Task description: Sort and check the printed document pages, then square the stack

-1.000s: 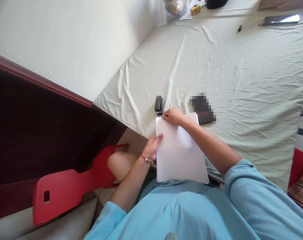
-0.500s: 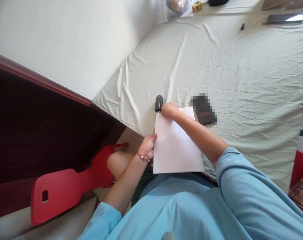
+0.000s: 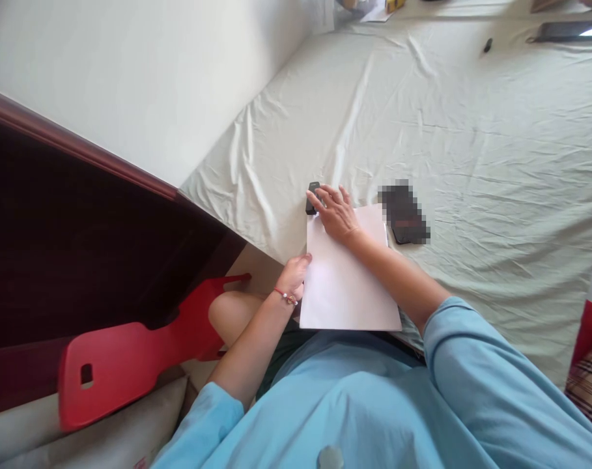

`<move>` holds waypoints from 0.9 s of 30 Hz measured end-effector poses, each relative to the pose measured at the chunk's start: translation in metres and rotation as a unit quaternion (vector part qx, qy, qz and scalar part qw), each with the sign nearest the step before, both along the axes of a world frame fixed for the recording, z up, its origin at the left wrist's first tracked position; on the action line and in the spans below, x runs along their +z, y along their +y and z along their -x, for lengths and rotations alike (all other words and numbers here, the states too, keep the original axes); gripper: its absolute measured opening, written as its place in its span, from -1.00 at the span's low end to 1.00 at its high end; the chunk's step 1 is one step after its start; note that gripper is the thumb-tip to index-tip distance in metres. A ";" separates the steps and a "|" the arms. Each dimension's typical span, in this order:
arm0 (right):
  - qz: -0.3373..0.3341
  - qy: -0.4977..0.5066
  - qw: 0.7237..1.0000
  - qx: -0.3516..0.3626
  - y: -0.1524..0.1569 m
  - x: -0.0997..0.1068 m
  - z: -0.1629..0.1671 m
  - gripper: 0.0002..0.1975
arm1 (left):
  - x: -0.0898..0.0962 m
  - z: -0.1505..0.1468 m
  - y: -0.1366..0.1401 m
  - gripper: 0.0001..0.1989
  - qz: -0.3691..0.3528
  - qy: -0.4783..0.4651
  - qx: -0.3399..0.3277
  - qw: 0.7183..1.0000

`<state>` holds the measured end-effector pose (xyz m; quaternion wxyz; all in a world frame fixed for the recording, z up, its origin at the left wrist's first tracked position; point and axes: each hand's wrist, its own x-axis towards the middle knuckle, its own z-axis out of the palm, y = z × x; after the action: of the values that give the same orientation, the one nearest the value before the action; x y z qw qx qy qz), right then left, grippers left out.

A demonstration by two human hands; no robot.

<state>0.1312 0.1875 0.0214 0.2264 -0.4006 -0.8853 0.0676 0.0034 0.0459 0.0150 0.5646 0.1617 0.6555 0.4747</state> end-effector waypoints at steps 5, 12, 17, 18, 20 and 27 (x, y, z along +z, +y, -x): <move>-0.018 0.001 0.998 0.058 0.002 0.000 0.000 -0.48 | 0.008 -0.004 0.001 -0.82 0.015 -0.002 0.003 1.000; 0.005 -0.001 0.998 0.069 0.000 0.019 0.000 -0.45 | 0.009 -0.003 0.000 -0.86 0.009 -0.039 0.005 0.999; 0.045 -0.054 0.996 0.062 -0.012 0.032 0.005 -0.45 | 0.010 -0.003 -0.002 -0.85 0.003 -0.060 0.011 0.998; 0.047 -0.064 0.995 0.058 -0.014 0.034 0.006 -0.46 | 0.011 -0.003 -0.002 -0.86 0.002 -0.063 0.012 0.998; 0.045 -0.078 0.994 0.057 -0.018 0.035 0.009 -0.47 | 0.013 -0.004 -0.001 -0.86 0.006 -0.066 0.016 0.998; 0.060 -0.047 0.996 0.044 -0.021 0.035 0.001 -0.43 | 0.010 -0.002 -0.004 -0.72 -0.005 -0.032 -0.013 0.999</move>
<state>0.1300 0.1665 0.0566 0.1573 -0.3769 -0.9059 0.1116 0.0059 0.0416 0.0245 0.5903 0.1578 0.6328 0.4757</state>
